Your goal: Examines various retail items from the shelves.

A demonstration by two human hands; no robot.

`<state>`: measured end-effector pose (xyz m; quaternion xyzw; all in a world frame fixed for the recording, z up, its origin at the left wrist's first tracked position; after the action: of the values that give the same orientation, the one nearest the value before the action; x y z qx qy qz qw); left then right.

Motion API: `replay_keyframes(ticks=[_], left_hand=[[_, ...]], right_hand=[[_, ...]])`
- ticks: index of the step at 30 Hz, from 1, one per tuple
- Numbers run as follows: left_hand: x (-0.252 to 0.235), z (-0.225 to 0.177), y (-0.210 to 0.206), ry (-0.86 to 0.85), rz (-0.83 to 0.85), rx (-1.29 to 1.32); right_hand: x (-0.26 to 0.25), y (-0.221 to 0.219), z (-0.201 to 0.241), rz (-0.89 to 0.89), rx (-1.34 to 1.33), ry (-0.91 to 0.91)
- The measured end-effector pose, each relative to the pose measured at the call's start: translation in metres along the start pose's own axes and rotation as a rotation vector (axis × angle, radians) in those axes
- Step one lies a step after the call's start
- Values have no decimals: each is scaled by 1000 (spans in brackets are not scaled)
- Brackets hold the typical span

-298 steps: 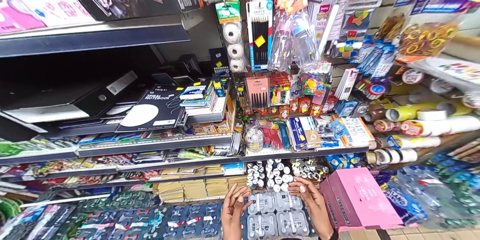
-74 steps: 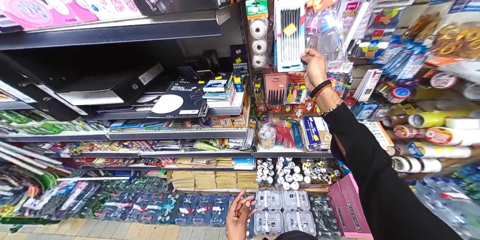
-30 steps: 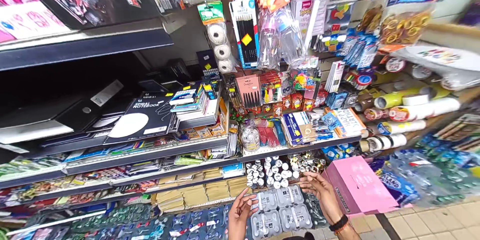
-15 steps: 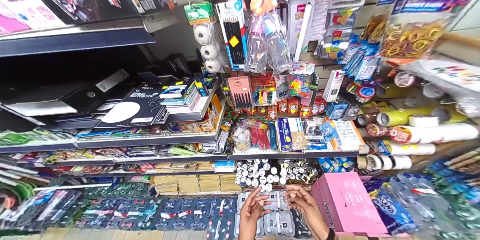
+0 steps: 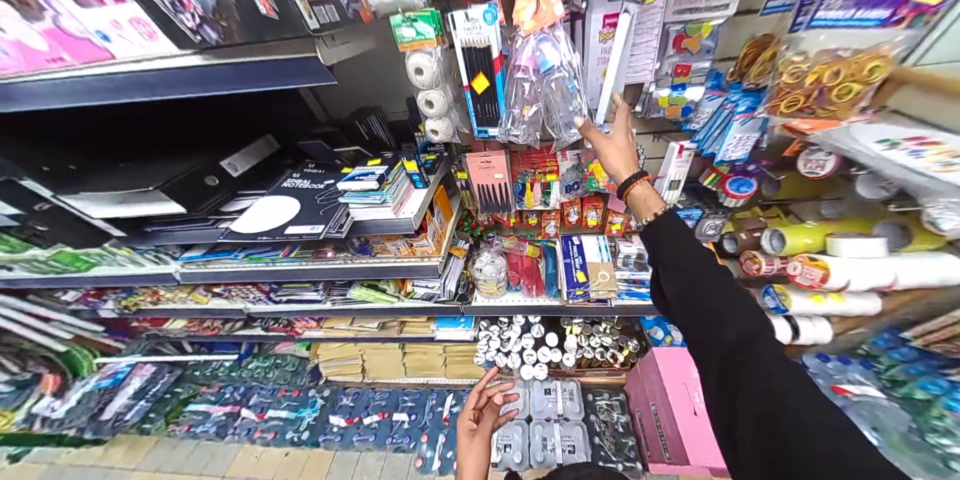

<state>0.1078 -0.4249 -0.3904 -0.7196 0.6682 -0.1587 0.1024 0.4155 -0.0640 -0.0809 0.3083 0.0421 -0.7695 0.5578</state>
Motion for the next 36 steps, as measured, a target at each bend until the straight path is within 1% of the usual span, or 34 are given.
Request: replay_keyframes(ticks=[2, 4, 7, 9, 11, 14, 17, 21, 24, 26, 29, 33, 36], left_hand=[[6, 0, 9, 6, -12, -12], [11, -5, 19, 15, -28, -41], [13, -10, 40, 24, -74, -45], [14, -11, 51, 13, -98, -14], [15, -10, 58, 4, -117, 15], [13, -4, 60, 12, -132, 41], [8, -1, 52, 25, -110, 43], [5, -4, 38, 26, -65, 44], [3, -3, 37, 21, -60, 61], [3, 0, 41, 19, -60, 74], [4, 2, 48, 24, -64, 88], [5, 1, 53, 26, -66, 84], [6, -1, 54, 24, -66, 76]], right_hand=[[-34, -17, -4, 19, 49, -35], [-48, -31, -2, 69, 93, -60], [-52, -42, 3, 95, 105, -75], [-50, -44, 5, 79, 116, -100], [-45, -44, 14, 108, 150, -115], [-40, -44, 31, 148, 186, -66], [-38, -42, 45, 134, 129, -42], [-28, -42, 62, 114, 0, -78], [-16, -43, 78, 119, -151, -127], [-12, -43, 85, 121, -208, -145], [-12, -49, 76, 119, -258, -110], [-16, -67, 45, 96, -353, -39], [-17, -80, 29, 100, -392, -32]])
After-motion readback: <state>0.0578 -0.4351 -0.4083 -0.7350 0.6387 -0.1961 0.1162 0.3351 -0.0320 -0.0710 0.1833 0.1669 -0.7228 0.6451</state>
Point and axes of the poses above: each hand's wrist, its own x-axis away from the middle knuckle, its own y-axis out of the back of the hand, z = x × y, the point moved 3 cm from there along -x, towards the middle knuckle, and after that the axes turned 2 degrees about y, right-handed, at the moved point
